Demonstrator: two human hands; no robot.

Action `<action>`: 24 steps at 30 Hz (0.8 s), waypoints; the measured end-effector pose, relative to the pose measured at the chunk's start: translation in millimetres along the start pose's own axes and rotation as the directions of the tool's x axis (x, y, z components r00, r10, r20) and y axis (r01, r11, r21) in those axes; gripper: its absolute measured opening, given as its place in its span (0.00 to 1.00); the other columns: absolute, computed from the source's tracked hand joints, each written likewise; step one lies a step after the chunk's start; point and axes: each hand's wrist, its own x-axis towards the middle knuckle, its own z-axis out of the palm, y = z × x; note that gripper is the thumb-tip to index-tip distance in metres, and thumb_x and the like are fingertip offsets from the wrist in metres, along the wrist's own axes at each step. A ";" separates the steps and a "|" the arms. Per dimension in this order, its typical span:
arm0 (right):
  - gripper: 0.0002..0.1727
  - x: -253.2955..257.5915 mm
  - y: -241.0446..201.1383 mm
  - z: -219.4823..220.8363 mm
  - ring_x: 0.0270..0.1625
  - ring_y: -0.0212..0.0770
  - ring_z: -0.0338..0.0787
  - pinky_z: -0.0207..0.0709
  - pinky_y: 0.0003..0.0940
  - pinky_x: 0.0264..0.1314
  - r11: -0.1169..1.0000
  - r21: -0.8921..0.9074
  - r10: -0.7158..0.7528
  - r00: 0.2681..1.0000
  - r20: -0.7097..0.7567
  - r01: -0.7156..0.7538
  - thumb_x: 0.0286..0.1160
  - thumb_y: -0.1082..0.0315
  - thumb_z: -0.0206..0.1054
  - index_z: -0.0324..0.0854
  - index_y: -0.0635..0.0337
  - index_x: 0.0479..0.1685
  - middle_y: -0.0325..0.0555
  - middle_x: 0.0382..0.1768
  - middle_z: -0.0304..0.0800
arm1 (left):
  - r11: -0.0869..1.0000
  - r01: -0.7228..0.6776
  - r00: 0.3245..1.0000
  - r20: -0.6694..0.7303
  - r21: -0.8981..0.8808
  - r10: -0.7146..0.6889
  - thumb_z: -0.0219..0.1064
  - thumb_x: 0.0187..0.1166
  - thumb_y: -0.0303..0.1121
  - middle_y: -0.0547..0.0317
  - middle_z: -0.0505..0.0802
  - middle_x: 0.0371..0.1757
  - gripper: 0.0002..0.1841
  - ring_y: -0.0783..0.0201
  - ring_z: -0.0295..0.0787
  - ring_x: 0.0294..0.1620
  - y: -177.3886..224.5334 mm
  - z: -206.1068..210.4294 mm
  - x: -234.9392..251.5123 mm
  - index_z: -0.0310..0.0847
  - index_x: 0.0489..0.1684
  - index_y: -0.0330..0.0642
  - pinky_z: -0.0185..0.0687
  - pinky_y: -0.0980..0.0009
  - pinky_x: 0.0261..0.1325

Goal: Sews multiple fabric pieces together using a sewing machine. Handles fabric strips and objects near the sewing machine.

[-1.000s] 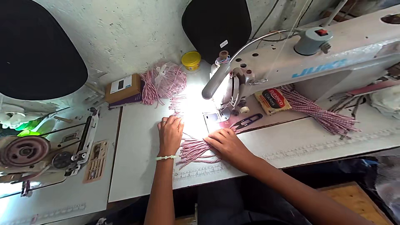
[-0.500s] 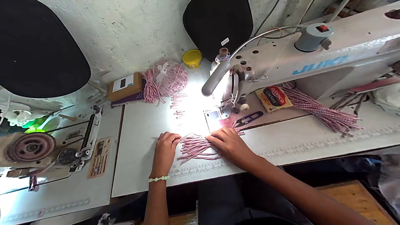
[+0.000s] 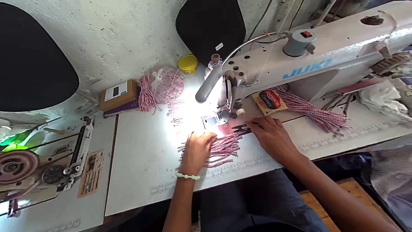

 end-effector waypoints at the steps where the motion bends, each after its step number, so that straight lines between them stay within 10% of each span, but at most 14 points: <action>1: 0.13 -2.6 0.2 -1.5 0.51 0.67 0.90 0.80 0.62 0.55 1.000 -0.022 0.002 1.000 -0.009 -0.002 0.77 0.76 0.65 0.92 0.62 0.55 0.62 0.45 0.91 | 1.000 -0.004 1.000 0.002 -0.005 0.004 0.68 0.82 0.37 0.57 0.98 0.45 0.11 0.55 0.95 0.49 0.7 3.7 -1.8 0.96 0.47 0.46 0.82 0.50 0.57; 9: 0.18 -24.9 -5.7 -18.9 0.57 0.67 0.88 0.82 0.55 0.58 0.982 0.073 0.182 0.975 -0.125 -0.174 0.82 0.70 0.57 0.88 0.67 0.61 0.67 0.58 0.89 | 0.948 0.317 0.908 -0.296 0.020 -0.297 0.56 0.83 0.57 0.34 0.78 0.81 0.34 0.34 0.65 0.87 -35.2 -15.4 -73.6 0.84 0.70 0.34 0.55 0.40 0.88; 15: 0.24 -6.3 -59.5 4.2 0.81 0.61 0.78 0.74 0.48 0.81 0.850 0.420 0.316 0.946 0.078 -0.319 0.87 0.69 0.53 0.77 0.72 0.76 0.68 0.79 0.76 | 0.929 0.370 0.886 -0.292 -0.024 -0.361 0.53 0.87 0.55 0.32 0.78 0.81 0.35 0.34 0.67 0.86 -9.5 -0.5 -77.7 0.79 0.74 0.28 0.51 0.37 0.89; 24: 0.25 9.2 -76.3 23.0 0.85 0.56 0.73 0.68 0.47 0.85 0.732 0.577 0.387 0.918 0.087 -0.363 0.85 0.71 0.50 0.75 0.72 0.78 0.64 0.81 0.75 | 0.912 0.410 0.842 -0.378 -0.019 -0.386 0.56 0.87 0.47 0.29 0.78 0.79 0.29 0.36 0.72 0.83 6.5 14.0 -72.4 0.80 0.71 0.27 0.67 0.48 0.83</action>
